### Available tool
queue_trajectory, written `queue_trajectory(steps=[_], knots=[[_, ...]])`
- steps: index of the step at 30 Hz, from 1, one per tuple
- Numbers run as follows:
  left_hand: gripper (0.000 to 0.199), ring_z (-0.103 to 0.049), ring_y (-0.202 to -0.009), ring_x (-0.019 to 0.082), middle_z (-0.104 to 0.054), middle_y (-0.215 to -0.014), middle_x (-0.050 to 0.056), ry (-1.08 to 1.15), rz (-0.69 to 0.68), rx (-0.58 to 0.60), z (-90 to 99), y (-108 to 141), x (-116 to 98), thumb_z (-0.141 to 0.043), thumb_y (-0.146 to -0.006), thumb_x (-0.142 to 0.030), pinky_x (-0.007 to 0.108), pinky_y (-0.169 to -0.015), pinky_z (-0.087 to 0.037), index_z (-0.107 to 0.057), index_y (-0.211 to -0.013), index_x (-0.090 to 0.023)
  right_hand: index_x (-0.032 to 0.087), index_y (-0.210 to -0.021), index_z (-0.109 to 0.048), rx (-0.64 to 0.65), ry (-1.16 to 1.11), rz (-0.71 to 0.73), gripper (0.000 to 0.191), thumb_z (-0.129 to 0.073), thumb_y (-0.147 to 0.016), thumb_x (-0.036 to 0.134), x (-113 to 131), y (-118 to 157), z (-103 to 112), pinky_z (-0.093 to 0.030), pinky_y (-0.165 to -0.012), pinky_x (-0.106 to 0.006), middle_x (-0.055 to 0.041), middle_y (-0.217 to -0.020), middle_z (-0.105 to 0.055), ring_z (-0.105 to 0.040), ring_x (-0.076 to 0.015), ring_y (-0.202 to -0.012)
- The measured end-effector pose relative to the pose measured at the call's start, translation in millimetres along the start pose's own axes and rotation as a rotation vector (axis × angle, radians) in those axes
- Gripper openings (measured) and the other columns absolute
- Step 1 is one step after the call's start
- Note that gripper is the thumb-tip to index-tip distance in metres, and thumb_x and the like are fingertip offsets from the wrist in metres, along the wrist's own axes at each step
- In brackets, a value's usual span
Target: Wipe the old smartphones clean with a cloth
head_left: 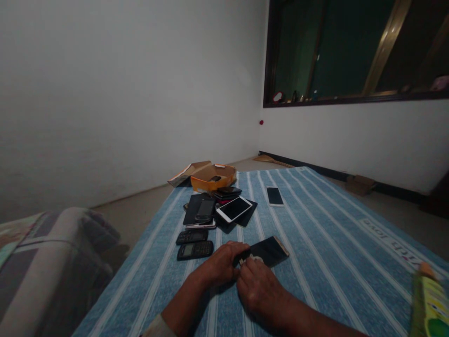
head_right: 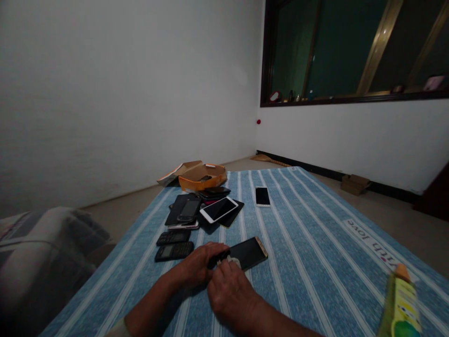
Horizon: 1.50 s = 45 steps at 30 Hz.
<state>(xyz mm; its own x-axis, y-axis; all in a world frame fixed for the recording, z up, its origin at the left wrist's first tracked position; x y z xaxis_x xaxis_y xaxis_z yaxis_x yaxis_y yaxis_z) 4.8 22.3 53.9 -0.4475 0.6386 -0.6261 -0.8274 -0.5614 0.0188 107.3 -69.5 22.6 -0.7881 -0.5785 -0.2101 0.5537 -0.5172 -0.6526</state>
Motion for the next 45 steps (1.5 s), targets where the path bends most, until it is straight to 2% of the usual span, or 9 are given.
queue_trajectory(steps=[7,10,13,17,21,26,33,38,45], knots=[[0.051,-0.056,-0.109,0.029,-0.065,-0.111,0.004,-0.004,0.06,-0.011,0.7,3.1,-0.7,-0.065,-0.059,-0.008,0.042,-0.1,-0.042,-0.063,-0.108,-0.022,0.017,-0.082,-0.056,-0.028,-0.255,-0.016,0.019,-0.044,-0.091,0.006,-12.8,6.4,11.5,-0.042,-0.066,-0.03,-0.0046,-0.076,-0.058,-0.051,-0.018,-0.07],[0.053,-0.057,-0.112,0.03,-0.066,-0.113,0.004,0.025,0.052,0.001,2.0,4.4,-2.3,-0.065,-0.059,-0.009,0.042,-0.101,-0.042,-0.063,-0.11,-0.022,0.017,-0.085,-0.056,0.003,-0.311,-0.079,0.019,-0.042,-0.092,0.006,-39.4,21.1,24.1,-0.044,-0.072,-0.03,-0.0065,-0.082,-0.059,-0.053,-0.0185,-0.076],[0.062,-0.056,-0.116,0.03,-0.064,-0.122,0.005,0.077,0.076,-0.007,3.8,5.9,-0.9,-0.063,-0.059,-0.006,0.043,-0.104,-0.041,-0.061,-0.119,-0.023,0.018,-0.084,-0.057,0.033,-0.218,-0.178,0.024,-0.041,-0.09,0.002,-71.0,40.7,34.4,-0.043,-0.069,-0.028,-0.0061,-0.082,-0.058,-0.053,-0.0184,-0.076],[0.082,-0.052,-0.122,0.033,-0.057,-0.133,0.009,0.154,0.148,-0.024,4.0,9.1,1.5,-0.079,-0.058,-0.021,0.044,-0.107,-0.04,-0.051,-0.135,-0.02,0.019,-0.09,-0.06,0.218,-0.206,-0.286,0.023,-0.044,-0.09,0.002,-98.2,63.0,37.3,-0.041,-0.063,-0.025,-0.0042,-0.084,-0.058,-0.054,-0.0166,-0.076],[0.099,-0.048,-0.125,0.034,-0.052,-0.137,0.011,0.124,0.161,-0.03,-1.4,8.9,-4.8,-0.087,-0.054,-0.044,0.048,-0.109,-0.037,-0.045,-0.14,-0.021,0.021,-0.094,-0.061,0.317,-0.239,-0.326,0.024,-0.044,-0.092,0.004,-103.8,70.0,36.7,-0.043,-0.068,-0.025,-0.0043,-0.091,-0.059,-0.057,-0.016,-0.082],[0.098,-0.048,-0.122,0.032,-0.053,-0.133,0.01,0.037,0.16,-0.055,-11.7,4.7,-12.6,-0.089,-0.053,-0.04,0.045,-0.106,-0.039,-0.044,-0.138,-0.021,0.02,-0.093,-0.061,0.378,-0.202,-0.39,0.023,-0.045,-0.091,0.004,-101.7,70.0,31.5,-0.042,-0.067,-0.026,-0.0045,-0.091,-0.058,-0.056,-0.0166,-0.08],[0.089,-0.052,-0.115,0.028,-0.058,-0.125,0.004,0.038,0.144,-0.075,-14.9,5.2,-8.8,-0.09,-0.055,-0.031,0.039,-0.1,-0.042,-0.049,-0.133,-0.025,0.019,-0.088,-0.06,0.201,-0.042,-0.257,0.019,-0.048,-0.089,0.004,-94.2,75.6,13.5,-0.046,-0.068,-0.03,-0.0067,-0.086,-0.06,-0.056,-0.02,-0.076],[0.089,-0.054,-0.111,0.027,-0.06,-0.121,0.003,0.063,0.152,-0.096,-15.0,4.4,-6.6,-0.092,-0.05,-0.026,0.036,-0.097,-0.043,-0.053,-0.131,-0.024,0.016,-0.09,-0.06,0.04,0.087,-0.138,0.024,-0.042,-0.089,0.002,-88.4,74.7,9.8,-0.051,-0.087,-0.037,-0.0123,-0.097,-0.066,-0.061,-0.0245,-0.095],[0.079,-0.055,-0.106,0.026,-0.061,-0.114,0.002,0.067,0.156,-0.105,-13.3,0.9,-8.8,-0.09,-0.048,-0.023,0.035,-0.093,-0.044,-0.059,-0.122,-0.022,0.013,-0.092,-0.062,-0.126,0.121,0.019,0.027,-0.036,-0.092,0.003,-77.0,64.8,9.0,-0.053,-0.091,-0.04,-0.0146,-0.097,-0.07,-0.065,-0.0252,-0.102]])
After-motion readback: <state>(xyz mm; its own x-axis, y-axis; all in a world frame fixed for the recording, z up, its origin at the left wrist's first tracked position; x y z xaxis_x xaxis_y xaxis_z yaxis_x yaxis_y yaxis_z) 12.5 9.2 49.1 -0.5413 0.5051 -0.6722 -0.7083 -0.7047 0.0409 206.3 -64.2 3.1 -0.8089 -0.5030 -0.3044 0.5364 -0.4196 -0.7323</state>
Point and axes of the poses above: each hand's wrist, its own y-axis away from the middle knuckle, its own z-axis out of the back of the hand, x = y × z, the point moved 3 cm from there along -y, towards the middle knuckle
